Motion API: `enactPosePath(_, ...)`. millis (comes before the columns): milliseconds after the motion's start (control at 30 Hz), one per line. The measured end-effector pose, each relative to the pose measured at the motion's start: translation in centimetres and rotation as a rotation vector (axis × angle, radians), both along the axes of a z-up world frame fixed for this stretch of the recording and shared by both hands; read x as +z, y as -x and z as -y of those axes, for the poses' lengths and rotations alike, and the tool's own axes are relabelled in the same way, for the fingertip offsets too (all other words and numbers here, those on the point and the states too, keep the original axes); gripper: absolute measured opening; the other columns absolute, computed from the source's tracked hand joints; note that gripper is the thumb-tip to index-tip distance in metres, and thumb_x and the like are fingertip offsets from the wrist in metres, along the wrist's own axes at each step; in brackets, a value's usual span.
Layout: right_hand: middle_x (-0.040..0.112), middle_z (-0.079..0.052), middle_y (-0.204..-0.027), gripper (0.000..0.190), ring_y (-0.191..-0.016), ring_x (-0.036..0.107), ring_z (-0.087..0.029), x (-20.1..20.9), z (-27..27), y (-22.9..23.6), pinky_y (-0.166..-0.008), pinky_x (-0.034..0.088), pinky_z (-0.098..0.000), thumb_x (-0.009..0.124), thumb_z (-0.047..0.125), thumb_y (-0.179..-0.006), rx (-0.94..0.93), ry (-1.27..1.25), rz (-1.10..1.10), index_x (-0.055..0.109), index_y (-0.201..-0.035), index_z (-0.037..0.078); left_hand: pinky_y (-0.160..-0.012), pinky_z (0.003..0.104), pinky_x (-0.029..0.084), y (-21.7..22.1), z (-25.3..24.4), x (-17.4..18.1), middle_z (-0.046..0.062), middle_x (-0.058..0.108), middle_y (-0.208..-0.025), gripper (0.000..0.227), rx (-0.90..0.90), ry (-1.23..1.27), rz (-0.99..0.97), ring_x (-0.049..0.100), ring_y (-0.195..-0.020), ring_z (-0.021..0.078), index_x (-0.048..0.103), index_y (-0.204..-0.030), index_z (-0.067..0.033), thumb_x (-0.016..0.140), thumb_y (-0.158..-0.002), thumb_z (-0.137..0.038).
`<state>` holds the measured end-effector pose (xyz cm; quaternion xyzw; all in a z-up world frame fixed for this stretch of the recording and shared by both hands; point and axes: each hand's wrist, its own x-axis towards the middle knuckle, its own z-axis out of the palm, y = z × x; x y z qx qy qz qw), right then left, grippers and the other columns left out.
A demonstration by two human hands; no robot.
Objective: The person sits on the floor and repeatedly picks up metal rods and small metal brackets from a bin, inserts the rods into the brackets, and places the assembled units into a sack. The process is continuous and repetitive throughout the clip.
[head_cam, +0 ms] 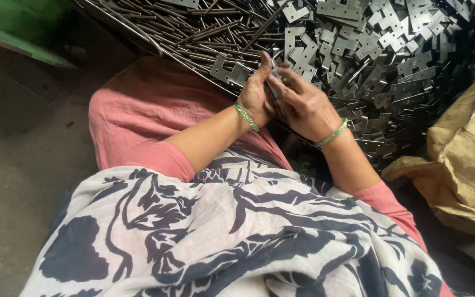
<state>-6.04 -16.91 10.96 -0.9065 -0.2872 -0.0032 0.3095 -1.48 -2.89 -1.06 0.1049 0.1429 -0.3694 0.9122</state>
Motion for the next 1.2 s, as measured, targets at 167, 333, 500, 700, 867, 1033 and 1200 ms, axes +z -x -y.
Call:
enactPosePath(167,0.052,-0.025,-0.152,0.065,-0.139,0.056,-0.040,-2.2,0.4,2.0,-0.107,0.057,-0.0441,0.056,-0.012,-0.091,-0.188,-0.104,0.009,0.044,-0.155,-0.006,-0.099,0.036,0.049,0.1,-1.1,2.3,0.013,0.061,-0.129,0.063,-0.160,-0.365,0.530,0.061,-0.118,0.0213,0.050,-0.140,0.0008,0.065,-0.108,-0.051)
enactPosePath(333,0.063,-0.024,-0.139,0.060,-0.116,0.067,-0.028,-3.3,8.8,1.8,-0.100,0.059,-0.0375,0.058,-0.014,-0.093,-0.616,-1.519,-0.632,0.050,-0.152,-0.013,-0.100,0.047,0.049,-5.1,-7.6,4.7,0.026,0.064,-0.132,0.073,-0.412,-1.544,1.558,0.062,-0.120,0.0402,0.062,-0.135,-0.0020,0.083,-0.083,-0.049)
enactPosePath(500,0.071,-0.023,-0.122,0.054,-0.101,0.075,-0.025,-1.7,13.7,3.6,-0.090,0.064,-0.0362,0.063,-0.014,-0.092,-0.764,-1.492,-0.386,0.052,-0.145,-0.011,-0.089,0.053,0.054,-8.0,-10.2,3.3,0.027,0.068,-0.117,0.074,-0.896,-2.175,1.318,0.066,-0.107,0.0448,0.066,-0.118,0.0021,0.087,-0.076,-0.055)
enactPosePath(700,0.076,-0.017,-0.126,0.047,-0.098,0.073,-0.022,-2.7,18.3,4.1,-0.085,0.060,-0.0317,0.064,-0.009,-0.097,-1.045,-0.552,0.185,0.059,-0.143,-0.001,-0.087,0.052,0.055,-8.7,-10.2,1.3,0.025,0.074,-0.105,0.053,-0.669,-2.091,1.367,0.069,-0.100,0.0430,0.072,-0.114,-0.0024,0.088,-0.081,-0.040)
enactPosePath(867,0.071,-0.019,-0.130,0.039,-0.115,0.075,-0.025,-4.2,29.2,5.5,-0.102,0.063,-0.0320,0.069,-0.009,-0.099,-1.072,0.494,0.705,0.066,-0.135,0.004,-0.084,0.039,0.058,-10.9,-14.4,1.2,0.019,0.077,-0.099,0.022,-0.153,-1.849,1.360,0.075,-0.090,0.0293,0.079,-0.106,-0.0034,0.083,-0.094,-0.021)
enactPosePath(1033,0.070,-0.021,-0.132,0.047,-0.117,0.074,-0.030,-3.2,40.1,8.4,-0.103,0.059,-0.0344,0.064,-0.015,-0.088,-1.206,0.758,0.652,0.070,-0.132,0.001,-0.080,0.034,0.057,-11.8,-15.4,1.4,0.015,0.076,-0.100,0.019,0.031,-1.624,1.440,0.073,-0.085,0.0210,0.077,-0.104,-0.0003,0.083,-0.099,-0.018)
enactPosePath(1200,0.069,-0.025,-0.123,0.063,-0.102,0.070,-0.039,-3.3,47.5,12.5,-0.093,0.058,-0.0420,0.062,-0.017,-0.078,-1.379,0.992,0.368,0.067,-0.140,-0.003,-0.089,0.031,0.053,-10.3,-15.2,1.8,0.005,0.073,-0.102,0.019,0.180,-0.835,0.923,0.067,-0.093,0.0154,0.075,-0.115,-0.0037,0.086,-0.108,-0.017)
